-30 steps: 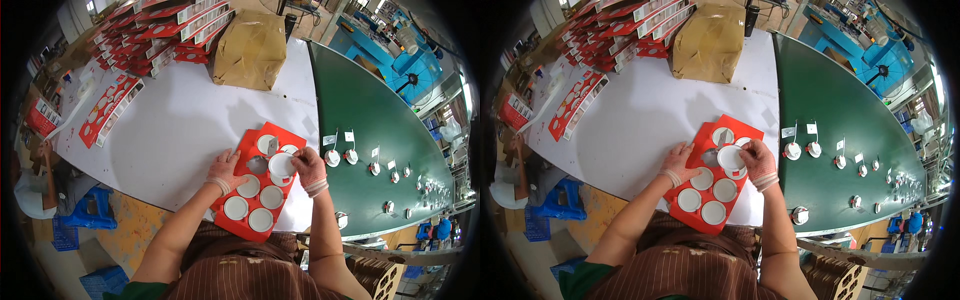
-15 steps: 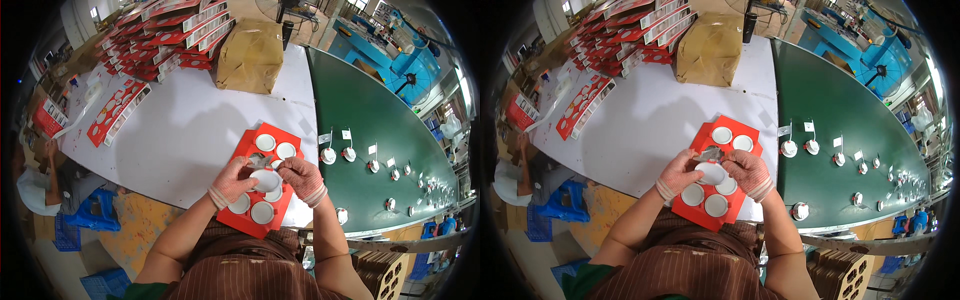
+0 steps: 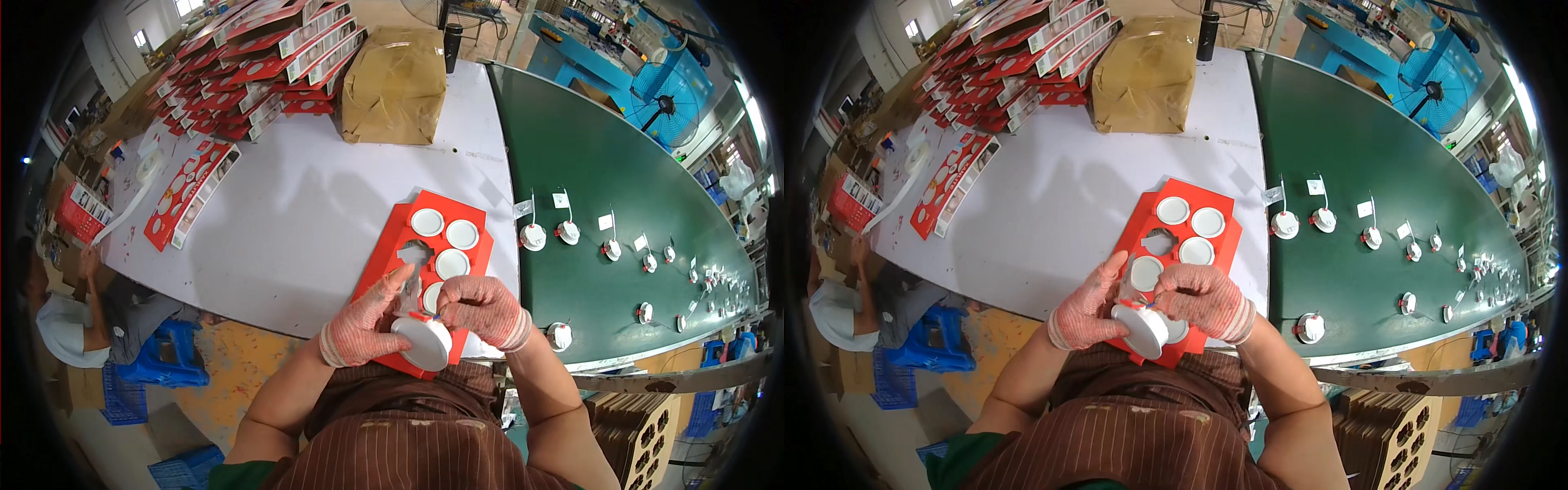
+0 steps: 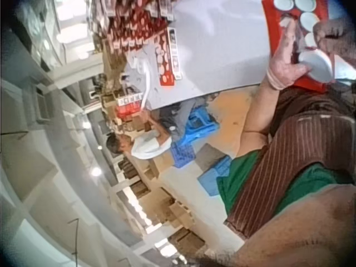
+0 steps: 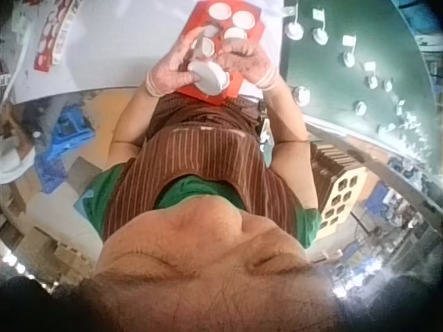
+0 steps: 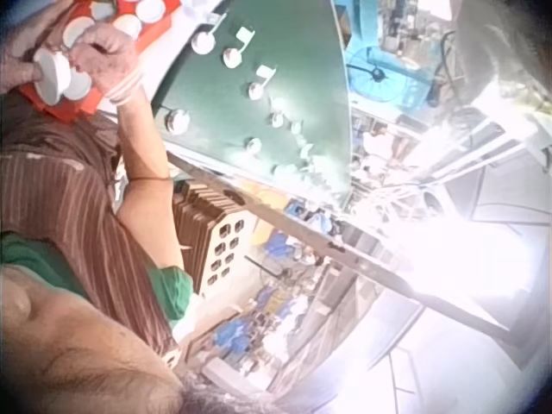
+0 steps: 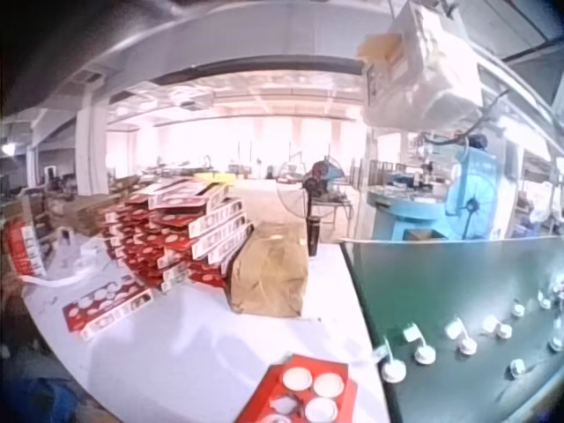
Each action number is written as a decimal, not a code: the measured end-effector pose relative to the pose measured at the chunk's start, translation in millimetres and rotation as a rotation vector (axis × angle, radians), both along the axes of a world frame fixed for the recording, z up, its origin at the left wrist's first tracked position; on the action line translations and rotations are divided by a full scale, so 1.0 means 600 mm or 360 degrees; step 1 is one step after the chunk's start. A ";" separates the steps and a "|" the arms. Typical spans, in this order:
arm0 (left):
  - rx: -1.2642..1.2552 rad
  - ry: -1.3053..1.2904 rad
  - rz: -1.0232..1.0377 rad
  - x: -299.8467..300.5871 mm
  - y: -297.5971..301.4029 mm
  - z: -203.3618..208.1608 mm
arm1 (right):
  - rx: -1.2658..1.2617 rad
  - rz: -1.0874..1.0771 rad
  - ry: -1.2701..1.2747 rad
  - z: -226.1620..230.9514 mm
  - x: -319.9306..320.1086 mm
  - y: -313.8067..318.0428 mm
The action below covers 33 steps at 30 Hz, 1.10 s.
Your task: The person assembles electronic or light components by hand into specialized red trays, then places the filled trays into cardboard boxes.
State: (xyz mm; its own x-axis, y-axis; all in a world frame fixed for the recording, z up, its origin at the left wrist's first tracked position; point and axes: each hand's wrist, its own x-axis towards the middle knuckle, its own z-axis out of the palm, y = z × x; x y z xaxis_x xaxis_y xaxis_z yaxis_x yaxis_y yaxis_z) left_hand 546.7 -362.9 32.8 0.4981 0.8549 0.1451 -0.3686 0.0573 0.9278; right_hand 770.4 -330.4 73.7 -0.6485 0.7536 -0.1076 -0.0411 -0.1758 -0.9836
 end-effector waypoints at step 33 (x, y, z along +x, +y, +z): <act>0.0466 0.0746 0.0099 0.013 -0.007 0.023 | -0.0337 -0.0208 0.0355 -0.059 -0.015 -0.024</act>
